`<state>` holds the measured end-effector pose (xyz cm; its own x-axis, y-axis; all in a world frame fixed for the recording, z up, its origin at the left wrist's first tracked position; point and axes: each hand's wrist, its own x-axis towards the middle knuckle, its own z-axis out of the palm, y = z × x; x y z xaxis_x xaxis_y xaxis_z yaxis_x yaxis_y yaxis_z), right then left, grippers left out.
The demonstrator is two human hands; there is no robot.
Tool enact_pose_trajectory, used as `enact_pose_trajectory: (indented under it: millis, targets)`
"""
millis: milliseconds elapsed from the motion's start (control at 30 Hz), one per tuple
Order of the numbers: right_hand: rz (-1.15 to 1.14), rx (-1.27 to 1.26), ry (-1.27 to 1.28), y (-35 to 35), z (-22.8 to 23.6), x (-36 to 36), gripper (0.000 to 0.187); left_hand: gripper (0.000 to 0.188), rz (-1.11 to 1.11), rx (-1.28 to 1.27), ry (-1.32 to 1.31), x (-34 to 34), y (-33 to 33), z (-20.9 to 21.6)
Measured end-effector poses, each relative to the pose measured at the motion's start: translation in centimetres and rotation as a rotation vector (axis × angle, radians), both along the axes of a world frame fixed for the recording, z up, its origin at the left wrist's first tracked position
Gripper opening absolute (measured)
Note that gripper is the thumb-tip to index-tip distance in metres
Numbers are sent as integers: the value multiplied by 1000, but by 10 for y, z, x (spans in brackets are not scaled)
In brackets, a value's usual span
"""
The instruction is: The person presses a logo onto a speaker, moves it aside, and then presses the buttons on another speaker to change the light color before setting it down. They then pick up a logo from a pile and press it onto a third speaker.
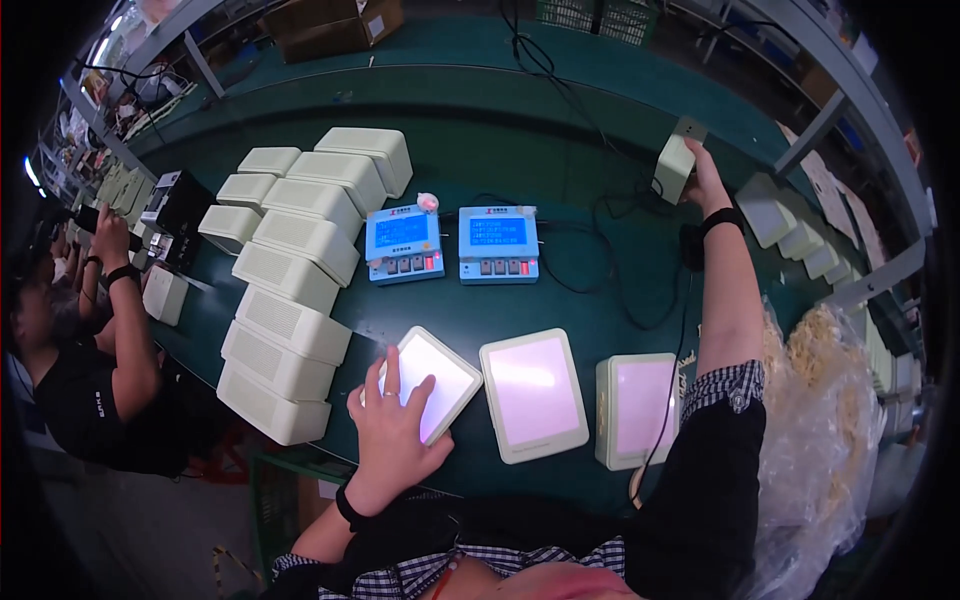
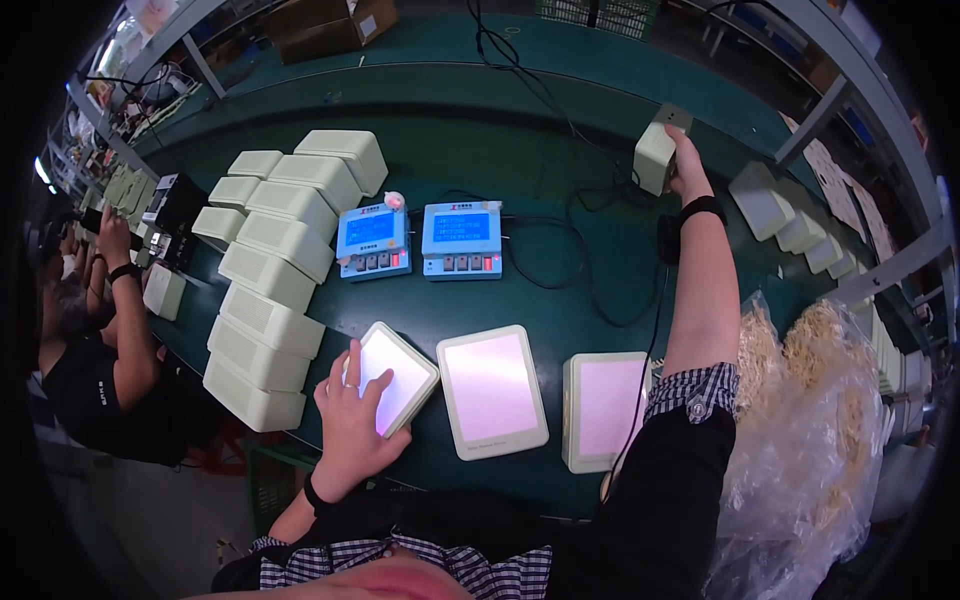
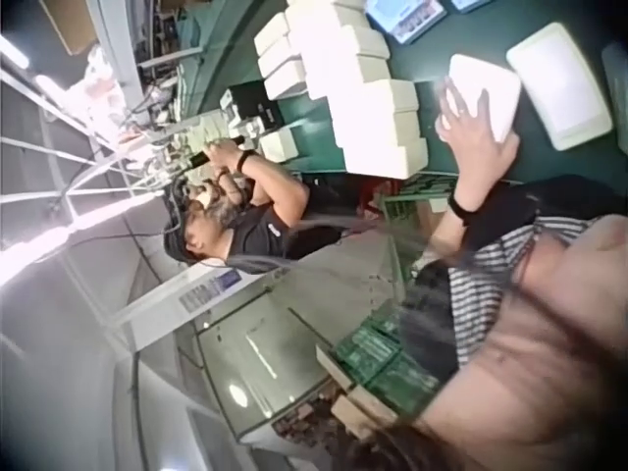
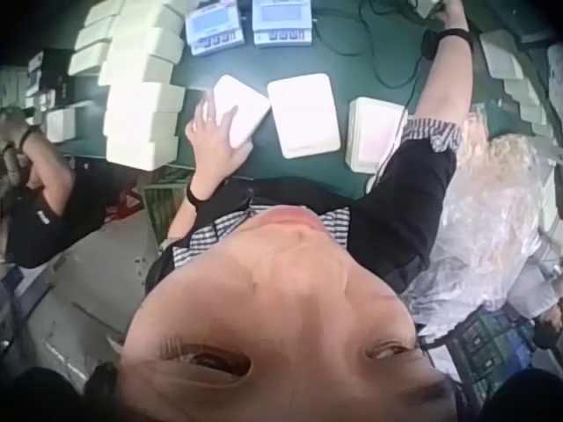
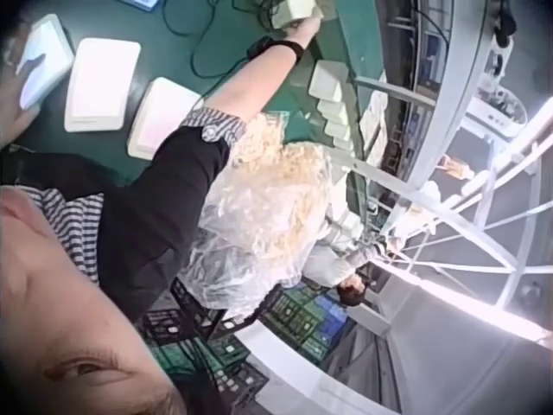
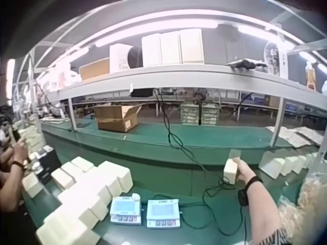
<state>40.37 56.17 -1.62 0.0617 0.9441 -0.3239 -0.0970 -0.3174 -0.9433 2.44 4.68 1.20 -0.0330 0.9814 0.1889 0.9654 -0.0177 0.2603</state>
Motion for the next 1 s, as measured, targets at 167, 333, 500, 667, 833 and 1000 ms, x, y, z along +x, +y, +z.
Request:
enact_pose_trajectory:
  millis: [167,333,500,667,833,1000]
  targets:
    - [27,-23,-151,16,-21,5,79,66,4,-9,-21,-1,0,2]
    - [-18,-34,-432,-30,2,23,78,68,-23,-5,-4,-2,2,-1]
    - [231,439,-936,-62,45,11,59,71,-88,20,5,0,5,-7]
    - [530,441,-1146,-190,153,-54,79,74,6,23,-98,-9,3,-2]
    - [769,717,-1050,-351,203,-85,72,85,-28,29,-807,-48,7,-12]
    - [1001,908,-862,-480,191,-112,69,86,-153,144,-1581,-44,-9,-1]
